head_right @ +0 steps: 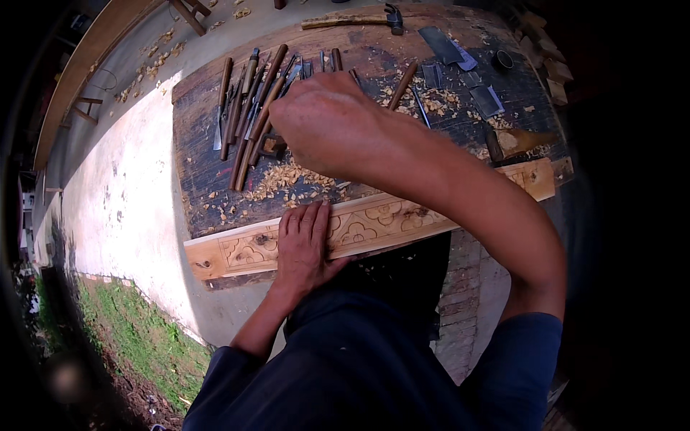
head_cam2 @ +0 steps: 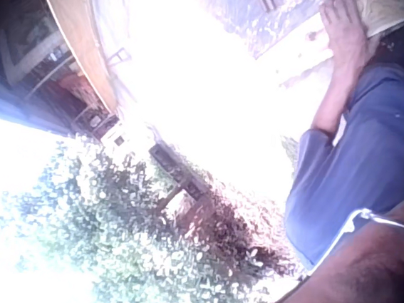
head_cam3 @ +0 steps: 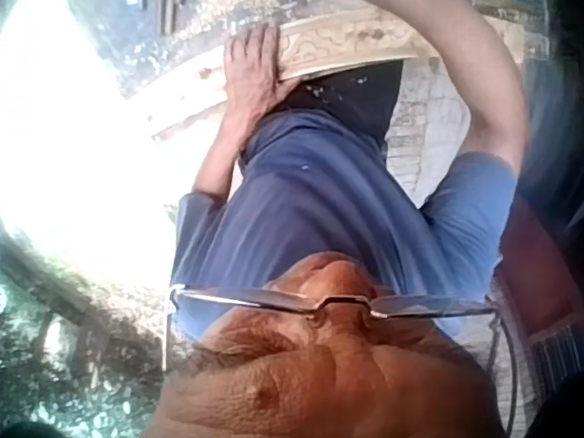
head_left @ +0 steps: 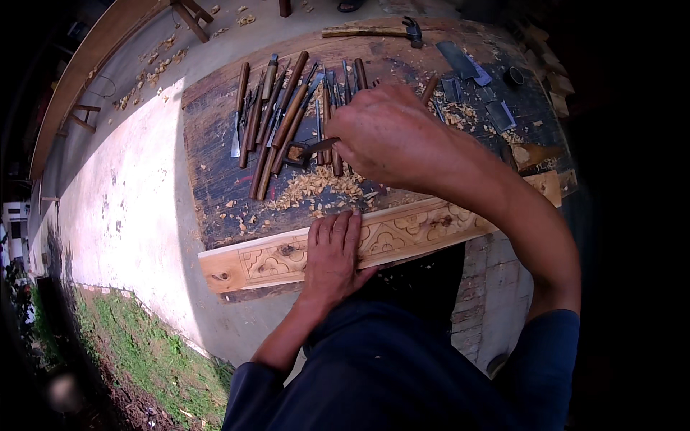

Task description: The person carves decorative patterns into a wooden plank using a hammer and various chisels on a workbench.

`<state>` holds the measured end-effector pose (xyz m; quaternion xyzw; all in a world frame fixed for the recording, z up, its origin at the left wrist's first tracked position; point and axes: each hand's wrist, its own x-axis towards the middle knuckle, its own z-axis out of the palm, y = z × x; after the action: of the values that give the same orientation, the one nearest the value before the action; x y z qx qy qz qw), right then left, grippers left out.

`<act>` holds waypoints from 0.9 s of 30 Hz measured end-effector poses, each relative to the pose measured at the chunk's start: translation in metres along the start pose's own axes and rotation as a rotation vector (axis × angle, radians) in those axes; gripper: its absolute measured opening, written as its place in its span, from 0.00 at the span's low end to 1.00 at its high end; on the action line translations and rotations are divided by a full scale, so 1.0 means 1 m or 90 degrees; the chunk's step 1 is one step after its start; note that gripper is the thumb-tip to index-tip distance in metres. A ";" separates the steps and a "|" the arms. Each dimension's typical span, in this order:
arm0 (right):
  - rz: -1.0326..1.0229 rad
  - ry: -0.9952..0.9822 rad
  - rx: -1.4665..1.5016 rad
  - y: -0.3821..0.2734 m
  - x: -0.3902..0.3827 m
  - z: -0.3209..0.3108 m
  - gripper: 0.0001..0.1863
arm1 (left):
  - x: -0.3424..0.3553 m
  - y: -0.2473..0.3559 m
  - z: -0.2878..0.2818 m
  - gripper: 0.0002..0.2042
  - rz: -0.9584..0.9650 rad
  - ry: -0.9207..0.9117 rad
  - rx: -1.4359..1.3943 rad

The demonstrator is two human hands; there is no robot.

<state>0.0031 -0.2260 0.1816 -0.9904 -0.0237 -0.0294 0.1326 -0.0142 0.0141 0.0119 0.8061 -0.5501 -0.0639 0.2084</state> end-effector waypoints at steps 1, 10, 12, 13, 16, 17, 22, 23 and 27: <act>0.010 -0.006 0.003 0.004 -0.009 0.002 0.09 | 0.001 0.001 0.003 0.58 0.004 0.004 0.000; 0.428 0.512 0.492 -0.002 -0.216 0.043 0.24 | -0.003 -0.002 0.008 0.55 0.039 0.010 0.015; 0.549 0.561 0.620 -0.011 -0.263 0.068 0.22 | 0.003 0.007 0.012 0.56 0.049 0.001 0.007; 0.599 0.572 0.648 -0.017 -0.282 0.078 0.19 | 0.005 0.013 0.015 0.57 0.046 -0.008 0.002; 0.664 0.562 0.666 -0.049 -0.329 0.115 0.10 | 0.012 0.027 0.019 0.55 0.085 0.025 -0.016; 0.700 0.524 0.681 -0.062 -0.337 0.127 0.08 | 0.013 0.029 0.019 0.54 0.100 0.049 -0.015; 0.811 0.532 0.733 -0.125 -0.383 0.185 0.04 | 0.026 0.077 0.030 0.35 0.407 0.044 -0.141; 0.828 0.540 0.743 -0.133 -0.389 0.189 0.04 | 0.031 0.087 0.038 0.32 0.474 0.032 -0.160; 0.876 0.564 0.793 -0.143 -0.400 0.198 0.06 | 0.050 0.110 0.063 0.20 0.725 0.043 -0.170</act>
<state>-0.3933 -0.0515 0.0028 -0.4451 0.5891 -0.2919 0.6080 -0.1109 -0.0819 0.0056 0.3519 -0.8769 0.0153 0.3270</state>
